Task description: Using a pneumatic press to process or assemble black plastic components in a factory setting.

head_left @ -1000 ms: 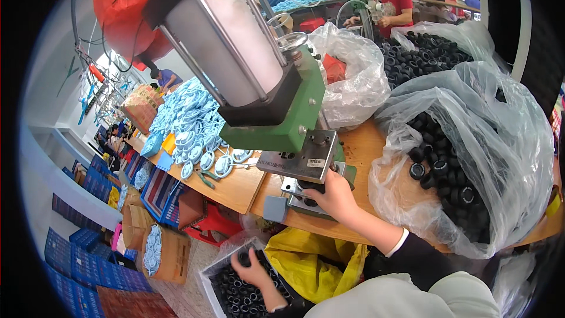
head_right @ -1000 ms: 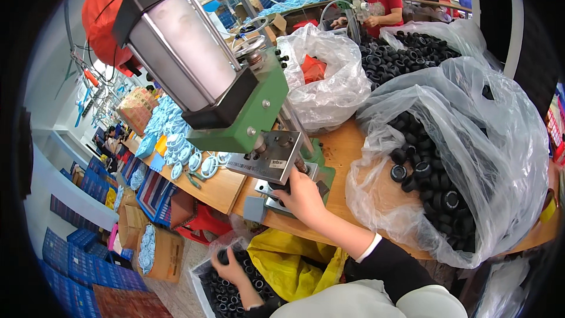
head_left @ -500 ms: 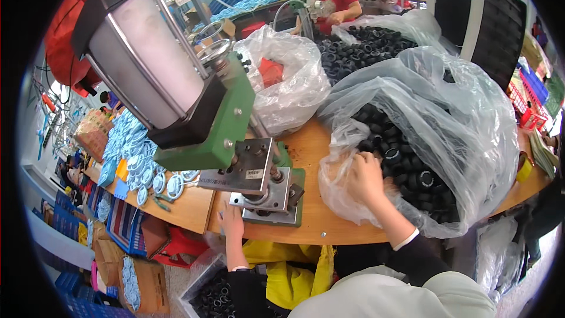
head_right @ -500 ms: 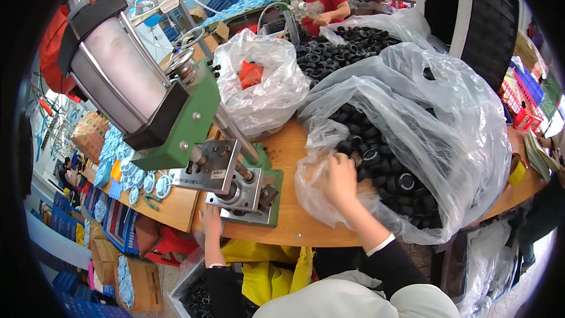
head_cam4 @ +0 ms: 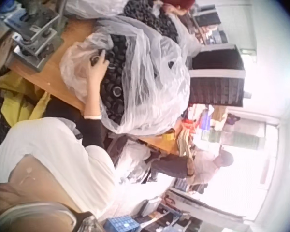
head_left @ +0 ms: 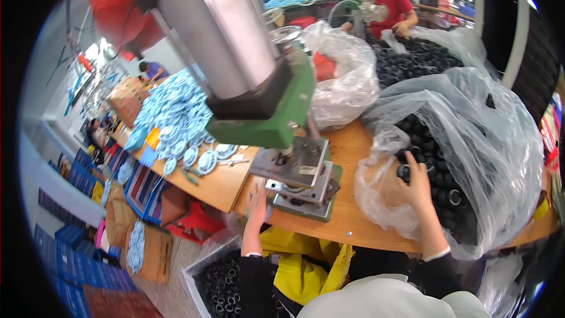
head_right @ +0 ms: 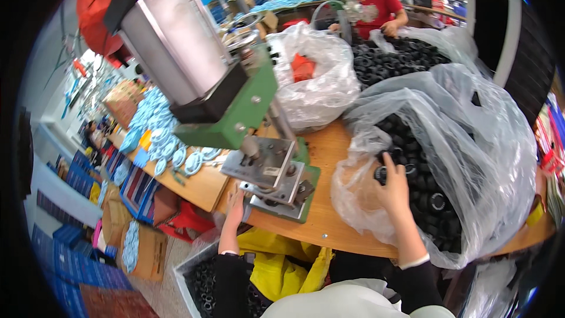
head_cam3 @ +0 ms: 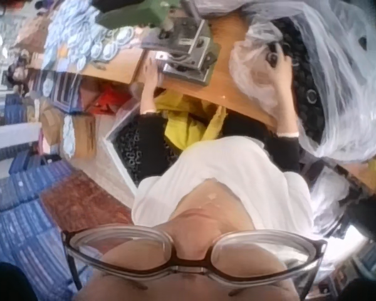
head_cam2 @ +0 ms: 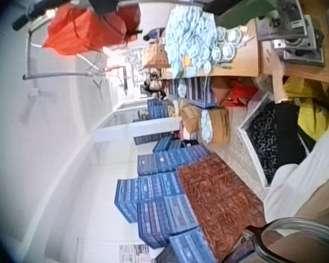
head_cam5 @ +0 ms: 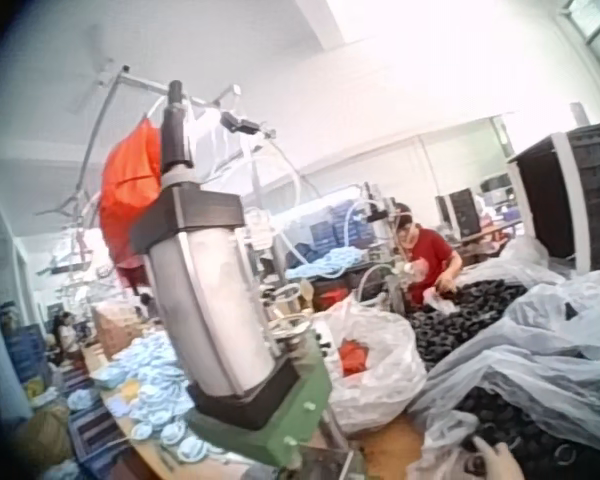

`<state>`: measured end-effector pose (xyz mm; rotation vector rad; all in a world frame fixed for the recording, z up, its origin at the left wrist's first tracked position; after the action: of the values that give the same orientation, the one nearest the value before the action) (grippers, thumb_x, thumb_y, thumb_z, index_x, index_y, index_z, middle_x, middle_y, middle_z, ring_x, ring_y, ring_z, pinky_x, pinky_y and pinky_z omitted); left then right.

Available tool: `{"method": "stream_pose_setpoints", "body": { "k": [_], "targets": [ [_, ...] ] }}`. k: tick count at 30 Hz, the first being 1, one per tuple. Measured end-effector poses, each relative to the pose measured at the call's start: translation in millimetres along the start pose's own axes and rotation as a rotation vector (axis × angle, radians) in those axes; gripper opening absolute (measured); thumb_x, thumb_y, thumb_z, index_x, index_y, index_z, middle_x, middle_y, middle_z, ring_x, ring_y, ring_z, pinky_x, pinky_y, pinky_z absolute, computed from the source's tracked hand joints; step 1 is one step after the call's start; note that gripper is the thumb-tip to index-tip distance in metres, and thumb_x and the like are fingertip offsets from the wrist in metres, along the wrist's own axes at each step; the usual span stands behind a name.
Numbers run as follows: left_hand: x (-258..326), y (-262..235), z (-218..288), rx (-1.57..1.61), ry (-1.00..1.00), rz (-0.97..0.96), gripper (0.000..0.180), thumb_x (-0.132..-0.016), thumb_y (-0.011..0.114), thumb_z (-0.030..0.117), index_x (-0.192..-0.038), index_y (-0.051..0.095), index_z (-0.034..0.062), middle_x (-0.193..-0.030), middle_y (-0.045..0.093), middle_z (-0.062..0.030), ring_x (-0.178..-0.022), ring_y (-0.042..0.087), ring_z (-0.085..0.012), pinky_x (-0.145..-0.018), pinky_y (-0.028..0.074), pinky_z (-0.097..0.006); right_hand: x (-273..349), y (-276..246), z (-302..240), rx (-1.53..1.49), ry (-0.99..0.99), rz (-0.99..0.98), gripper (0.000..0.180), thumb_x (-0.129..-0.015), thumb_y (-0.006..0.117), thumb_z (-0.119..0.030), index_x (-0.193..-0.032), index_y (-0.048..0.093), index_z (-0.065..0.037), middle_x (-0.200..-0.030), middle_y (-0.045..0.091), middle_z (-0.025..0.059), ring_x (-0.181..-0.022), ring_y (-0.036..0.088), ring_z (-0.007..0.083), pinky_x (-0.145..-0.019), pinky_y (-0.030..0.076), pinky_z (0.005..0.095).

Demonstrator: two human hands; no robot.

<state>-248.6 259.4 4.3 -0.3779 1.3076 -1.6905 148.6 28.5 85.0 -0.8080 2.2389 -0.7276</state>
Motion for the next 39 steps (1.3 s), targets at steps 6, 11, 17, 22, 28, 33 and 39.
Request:
{"method": "stream_pose_setpoints", "body": {
  "k": [6, 11, 17, 22, 28, 33, 39],
  "targets": [
    [-8.2, -55.7, 66.1, 0.407, 0.058, 0.286, 0.044, -0.087, 0.049, 0.020, -0.127, 0.047, 0.0028, -0.133, 0.046, -0.0145, -0.125, 0.039, -0.0306, -0.102, 0.028, -0.041, 13.6, -34.9, -47.7, -0.507, 0.170, -0.124, 0.052, -0.070, 0.073, -0.004, -0.116, 0.048, -0.008, -0.094, 0.052, 0.0086, -0.084, 0.055, 0.0178, -0.080, 0.045, 0.0289],
    [-32.1, -78.0, 162.9, 0.785, 0.163, 0.293, 0.047, -0.070, 0.071, 0.015, -0.112, 0.055, 0.0011, -0.110, 0.059, -0.0125, -0.102, 0.056, -0.0278, -0.086, 0.043, -0.036, 30.6, -32.9, -67.9, -0.765, 0.031, -0.212, 0.052, -0.063, 0.075, 0.003, -0.097, 0.037, -0.006, -0.102, 0.056, 0.0089, -0.096, 0.055, 0.0155, -0.085, 0.044, 0.0295],
    [-50.6, -55.4, 166.6, 0.624, -0.033, 0.391, 0.036, -0.067, 0.076, 0.015, -0.097, 0.060, 0.0026, -0.093, 0.064, -0.0109, -0.090, 0.060, -0.0218, -0.076, 0.045, -0.032, 46.5, 29.3, -116.5, -1.021, -0.020, -0.396, 0.055, -0.068, 0.072, 0.005, -0.111, 0.038, -0.001, -0.111, 0.053, 0.0144, -0.104, 0.056, 0.0207, -0.092, 0.045, 0.0323],
    [-8.1, -47.8, 149.3, 0.680, -0.164, 0.658, 0.038, -0.071, 0.075, 0.014, -0.103, 0.060, 0.0022, -0.095, 0.064, -0.0130, -0.087, 0.062, -0.0233, -0.079, 0.047, -0.030, 38.5, 53.0, -159.0, -0.818, -0.227, -0.287, 0.060, -0.072, 0.074, -0.003, -0.123, 0.042, 0.002, -0.111, 0.057, 0.0160, -0.102, 0.059, 0.0230, -0.088, 0.047, 0.0328],
    [157.8, -51.9, 38.6, 0.239, -0.792, 0.951, 0.044, -0.075, 0.073, 0.014, -0.111, 0.056, -0.0028, -0.107, 0.060, -0.0157, -0.100, 0.057, -0.0246, -0.091, 0.042, -0.035, 24.8, 81.1, -194.6, -0.545, -0.280, -0.285, 0.046, -0.070, 0.075, -0.011, -0.110, 0.056, -0.001, -0.092, 0.062, 0.0180, -0.083, 0.062, 0.0344, -0.071, 0.050, 0.0363],
    [271.6, -16.0, -35.1, -0.296, -1.238, 0.854, 0.087, -0.076, 0.073, 0.037, -0.137, 0.027, -0.0042, -0.142, 0.028, -0.0253, -0.129, 0.033, -0.0386, -0.105, 0.030, -0.044, 4.2, 87.0, -196.9, -0.600, -0.254, -0.253, 0.031, -0.067, 0.076, -0.013, -0.095, 0.065, -0.004, -0.089, 0.063, 0.0179, -0.078, 0.061, 0.0357, -0.069, 0.050, 0.0391],
    [128.8, -42.2, 1.9, 0.029, -0.443, 0.692, 0.046, -0.081, 0.062, 0.012, -0.122, 0.048, -0.0048, -0.129, 0.046, -0.0229, -0.124, 0.039, -0.0376, -0.106, 0.027, -0.044, 11.0, 78.9, -179.0, -0.649, -0.430, -0.266, 0.052, -0.069, 0.076, -0.017, -0.112, 0.053, 0.002, -0.105, 0.057, 0.0232, -0.098, 0.053, 0.0401, -0.082, 0.045, 0.0405]
  ]
}}
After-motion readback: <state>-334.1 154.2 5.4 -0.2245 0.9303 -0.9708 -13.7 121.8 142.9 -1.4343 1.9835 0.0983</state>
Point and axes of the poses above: each hand's wrist, its own x-axis away from the middle knuckle, its own y-axis out of the palm, z = x × y, the point moved 1 cm from there along -x, towards the middle knuckle
